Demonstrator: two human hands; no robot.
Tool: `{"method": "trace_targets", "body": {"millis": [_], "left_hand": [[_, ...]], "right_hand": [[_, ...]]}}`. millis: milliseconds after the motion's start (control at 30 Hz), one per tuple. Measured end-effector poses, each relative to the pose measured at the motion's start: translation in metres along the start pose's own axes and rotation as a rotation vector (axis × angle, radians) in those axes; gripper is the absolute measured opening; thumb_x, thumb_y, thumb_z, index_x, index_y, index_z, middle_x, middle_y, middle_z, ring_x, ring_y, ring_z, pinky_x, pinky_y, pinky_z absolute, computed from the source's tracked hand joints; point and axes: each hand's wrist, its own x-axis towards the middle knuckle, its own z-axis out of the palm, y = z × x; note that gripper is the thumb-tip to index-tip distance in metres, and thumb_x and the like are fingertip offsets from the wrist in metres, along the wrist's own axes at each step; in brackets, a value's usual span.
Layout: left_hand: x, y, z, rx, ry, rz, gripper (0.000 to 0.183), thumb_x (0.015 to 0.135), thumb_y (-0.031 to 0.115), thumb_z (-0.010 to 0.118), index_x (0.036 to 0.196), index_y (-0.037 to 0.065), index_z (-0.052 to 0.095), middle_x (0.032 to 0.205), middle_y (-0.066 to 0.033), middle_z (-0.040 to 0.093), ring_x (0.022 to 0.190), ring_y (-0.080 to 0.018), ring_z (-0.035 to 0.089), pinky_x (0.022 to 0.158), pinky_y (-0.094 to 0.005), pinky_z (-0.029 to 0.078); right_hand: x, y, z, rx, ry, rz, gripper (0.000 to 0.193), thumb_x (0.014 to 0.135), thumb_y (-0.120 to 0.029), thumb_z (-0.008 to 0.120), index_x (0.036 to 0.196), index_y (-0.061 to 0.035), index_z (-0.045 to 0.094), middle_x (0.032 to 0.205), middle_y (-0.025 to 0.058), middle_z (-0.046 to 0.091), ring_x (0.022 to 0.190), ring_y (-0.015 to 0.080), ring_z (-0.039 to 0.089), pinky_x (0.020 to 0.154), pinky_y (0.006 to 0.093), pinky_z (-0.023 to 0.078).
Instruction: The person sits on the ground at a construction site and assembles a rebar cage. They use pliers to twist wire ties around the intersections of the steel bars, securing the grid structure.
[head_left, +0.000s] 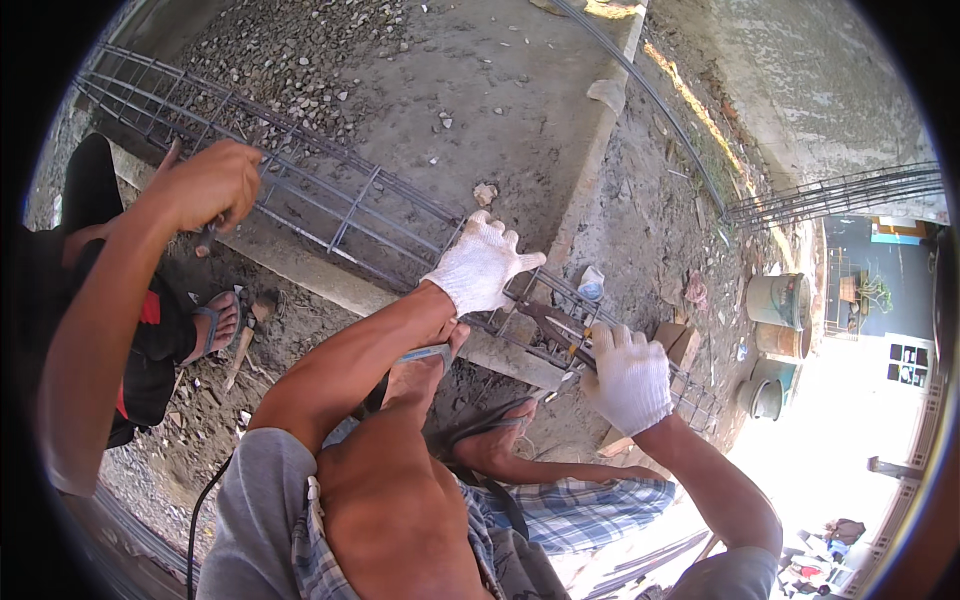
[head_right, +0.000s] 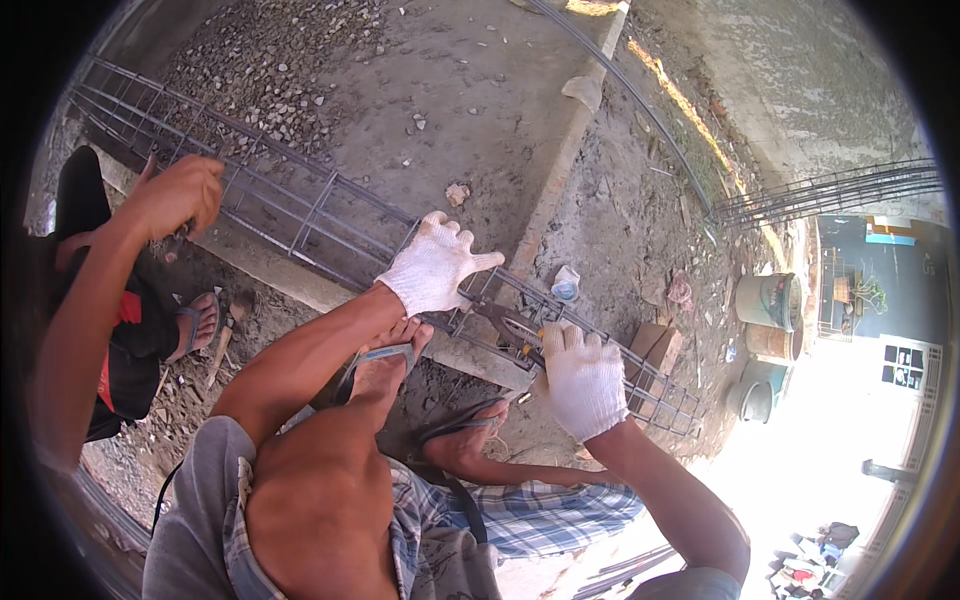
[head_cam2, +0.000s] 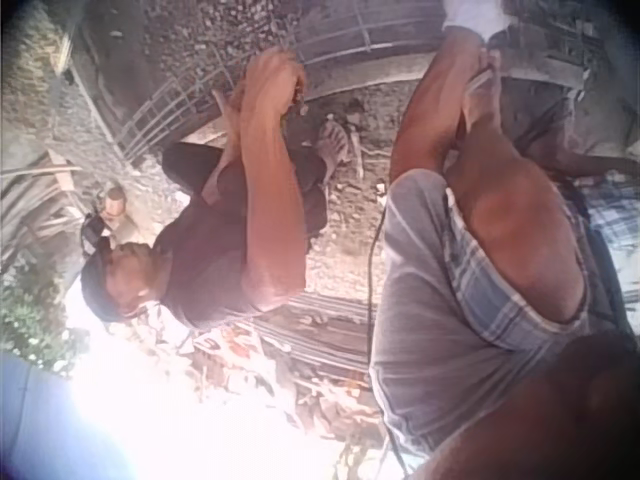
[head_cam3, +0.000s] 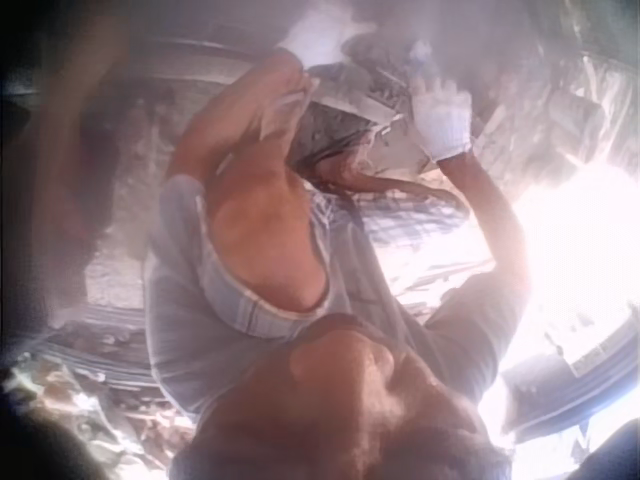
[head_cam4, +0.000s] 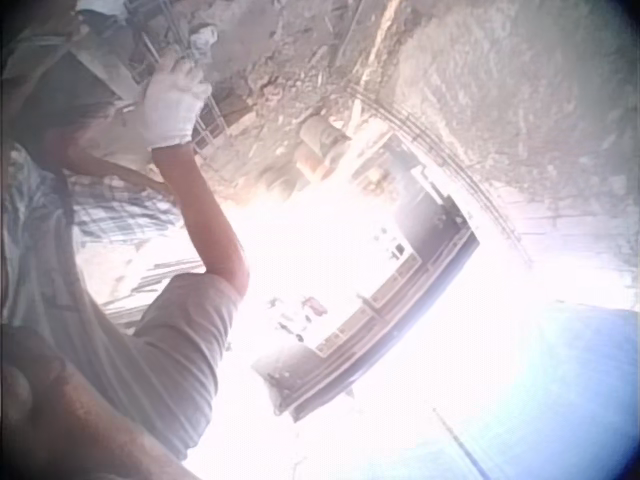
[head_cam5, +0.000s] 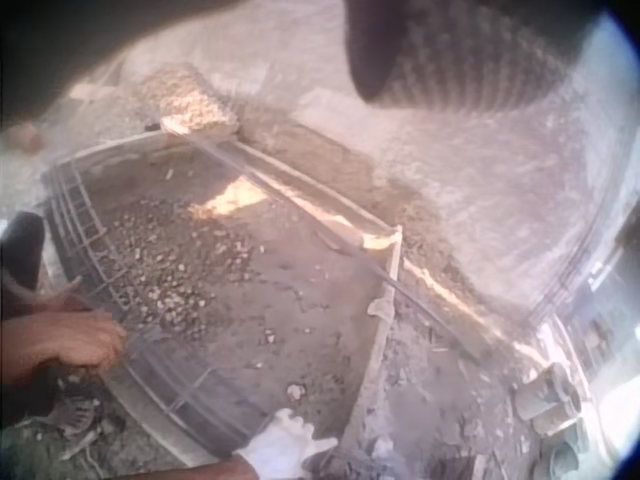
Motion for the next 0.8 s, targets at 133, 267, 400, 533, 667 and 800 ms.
{"method": "trace_targets", "body": {"millis": [133,267,400,533,667,800], "left_hand": [[-0.001,0.003,-0.001,-0.006,0.008,-0.003,0.083,0.077,0.061,0.088,0.151,0.035,0.064,0.111,-0.0128,0.071,0.118,-0.0315,0.066,0.117,-0.0544,0.037],[-0.002,0.000,0.002,0.018,0.028,-0.007,0.085,0.075,0.064,0.087,0.152,0.036,0.064,0.110,-0.0121,0.072,0.116,-0.0306,0.067,0.116,-0.0533,0.038],[0.002,0.004,0.004,0.040,0.029,0.013,0.084,0.076,0.065,0.086,0.152,0.036,0.064,0.108,-0.0120,0.072,0.113,-0.0307,0.068,0.113,-0.0515,0.039],[0.002,0.003,0.007,0.066,0.041,0.003,0.083,0.076,0.065,0.085,0.152,0.036,0.064,0.107,-0.0124,0.072,0.110,-0.0306,0.069,0.113,-0.0507,0.040],[0.006,0.007,0.007,0.083,0.055,0.019,0.082,0.077,0.063,0.084,0.151,0.036,0.064,0.107,-0.0125,0.072,0.108,-0.0294,0.069,0.113,-0.0499,0.040],[0.002,0.003,-0.001,0.080,0.026,-0.010,0.079,0.078,0.057,0.084,0.152,0.037,0.063,0.107,-0.0126,0.072,0.108,-0.0296,0.069,0.113,-0.0494,0.040]], "right_hand": [[0.002,0.005,0.011,-0.220,-0.004,-0.039,0.033,0.093,-0.020,0.070,0.122,-0.0046,0.067,0.091,0.0115,0.070,0.073,0.0286,0.075,0.064,0.0438,0.060],[0.028,0.030,-0.011,1.025,-0.745,0.487,0.035,0.102,-0.033,0.073,0.117,-0.0017,0.070,0.083,0.0064,0.068,0.065,0.0181,0.069,0.060,0.0364,0.057],[-0.005,0.037,0.045,1.360,-0.726,0.422,0.045,0.105,-0.042,0.074,0.125,-0.0007,0.070,0.093,0.0018,0.069,0.077,0.0093,0.066,0.065,0.0291,0.056],[-0.020,0.024,0.063,1.607,-0.667,0.594,0.042,0.108,-0.034,0.070,0.132,-0.0008,0.069,0.097,0.0004,0.067,0.085,0.0090,0.061,0.073,0.0280,0.052],[-0.044,-0.007,0.107,1.571,-0.461,0.508,0.036,0.109,-0.031,0.067,0.128,-0.0016,0.069,0.096,0.0013,0.068,0.081,0.0092,0.062,0.070,0.0285,0.053],[-0.048,-0.037,0.074,2.274,-0.605,0.730,0.032,0.112,-0.021,0.060,0.138,-0.0043,0.060,0.103,0.0111,0.077,0.087,0.0206,0.077,0.064,0.0384,0.063]]}}
